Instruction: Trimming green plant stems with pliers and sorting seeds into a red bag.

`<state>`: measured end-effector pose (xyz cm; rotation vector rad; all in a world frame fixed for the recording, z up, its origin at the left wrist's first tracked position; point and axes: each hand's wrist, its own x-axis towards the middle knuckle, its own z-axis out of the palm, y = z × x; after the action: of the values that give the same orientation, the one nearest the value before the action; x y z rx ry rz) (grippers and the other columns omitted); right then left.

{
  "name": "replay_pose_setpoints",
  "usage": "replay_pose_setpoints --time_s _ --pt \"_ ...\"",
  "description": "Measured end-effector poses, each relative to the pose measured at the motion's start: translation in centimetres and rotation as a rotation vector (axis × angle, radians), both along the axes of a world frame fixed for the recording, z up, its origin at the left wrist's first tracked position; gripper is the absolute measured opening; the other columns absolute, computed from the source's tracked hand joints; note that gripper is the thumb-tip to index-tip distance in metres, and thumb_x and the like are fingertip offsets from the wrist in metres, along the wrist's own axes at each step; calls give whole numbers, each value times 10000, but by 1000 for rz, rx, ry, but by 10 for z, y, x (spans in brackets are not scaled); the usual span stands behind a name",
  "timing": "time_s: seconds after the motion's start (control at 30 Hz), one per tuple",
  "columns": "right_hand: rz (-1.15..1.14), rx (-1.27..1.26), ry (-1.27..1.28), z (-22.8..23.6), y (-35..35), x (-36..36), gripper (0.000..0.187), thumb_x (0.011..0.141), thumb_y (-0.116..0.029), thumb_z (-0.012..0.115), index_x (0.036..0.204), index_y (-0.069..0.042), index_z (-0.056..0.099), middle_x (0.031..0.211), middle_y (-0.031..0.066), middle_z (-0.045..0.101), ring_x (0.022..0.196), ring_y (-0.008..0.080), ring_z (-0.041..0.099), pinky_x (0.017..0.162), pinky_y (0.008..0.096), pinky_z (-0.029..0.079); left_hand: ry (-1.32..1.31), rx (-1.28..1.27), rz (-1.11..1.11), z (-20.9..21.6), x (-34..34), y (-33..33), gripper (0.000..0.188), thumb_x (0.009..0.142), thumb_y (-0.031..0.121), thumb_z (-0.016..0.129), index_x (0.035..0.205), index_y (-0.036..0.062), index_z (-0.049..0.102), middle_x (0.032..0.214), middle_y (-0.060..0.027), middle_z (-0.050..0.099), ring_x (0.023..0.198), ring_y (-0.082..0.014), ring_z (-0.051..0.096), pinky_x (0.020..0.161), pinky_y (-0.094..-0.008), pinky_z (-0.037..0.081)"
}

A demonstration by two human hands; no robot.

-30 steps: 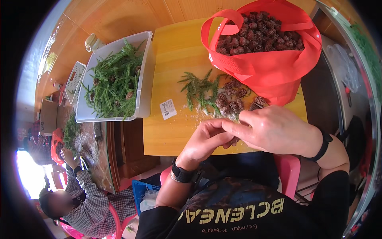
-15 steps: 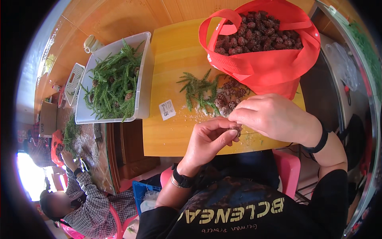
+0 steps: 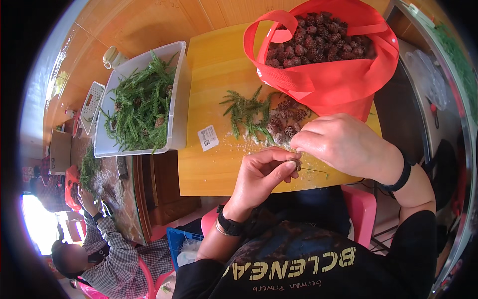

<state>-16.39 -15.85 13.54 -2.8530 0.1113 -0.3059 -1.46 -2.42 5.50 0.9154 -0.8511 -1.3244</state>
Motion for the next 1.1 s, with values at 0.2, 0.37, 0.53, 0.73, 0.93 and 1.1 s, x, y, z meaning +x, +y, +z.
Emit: replay_pose_setpoints --time_s 0.2,0.37,0.53,0.73,0.93,1.1 --pt "-20 -18 18 -1 1 -2 155 712 -81 603 859 -38 580 728 85 571 698 268 603 613 356 501 20 34 -3 -1 -1 -1 181 894 78 593 1027 -41 626 901 -63 635 761 -105 612 638 -222 486" --pt "-11 -24 42 2 3 -5 218 725 -116 637 920 -33 584 757 94 573 719 275 600 647 361 498 52 27 -3 -2 -1 -1 174 892 75 595 1020 -38 628 901 -65 637 759 -106 612 643 -224 485" --pt "1 53 130 6 10 -9 445 722 -257 706 1078 -33 560 857 98 578 813 267 593 734 367 484 120 49 -13 -2 2 0 151 889 69 596 995 -33 631 883 -66 639 749 -106 608 644 -225 482" --pt "21 -16 138 4 8 -8 346 731 -228 680 1008 -50 578 807 64 566 772 236 591 683 347 485 117 84 -62 -2 5 0 142 889 78 599 979 -28 629 846 -62 641 732 -98 601 650 -228 484" --pt "42 -168 239 19 10 -9 214 751 -193 634 925 -73 602 682 42 516 638 210 573 589 339 478 32 142 -159 3 4 -2 128 890 87 603 953 -21 628 842 -45 641 743 -87 598 668 -227 486" --pt "-52 10 29 15 2 -8 394 687 -170 710 1050 -75 589 805 76 599 737 224 619 641 305 504 102 17 -44 1 4 0 163 892 73 592 1015 -31 622 904 -70 633 757 -107 604 661 -227 483"
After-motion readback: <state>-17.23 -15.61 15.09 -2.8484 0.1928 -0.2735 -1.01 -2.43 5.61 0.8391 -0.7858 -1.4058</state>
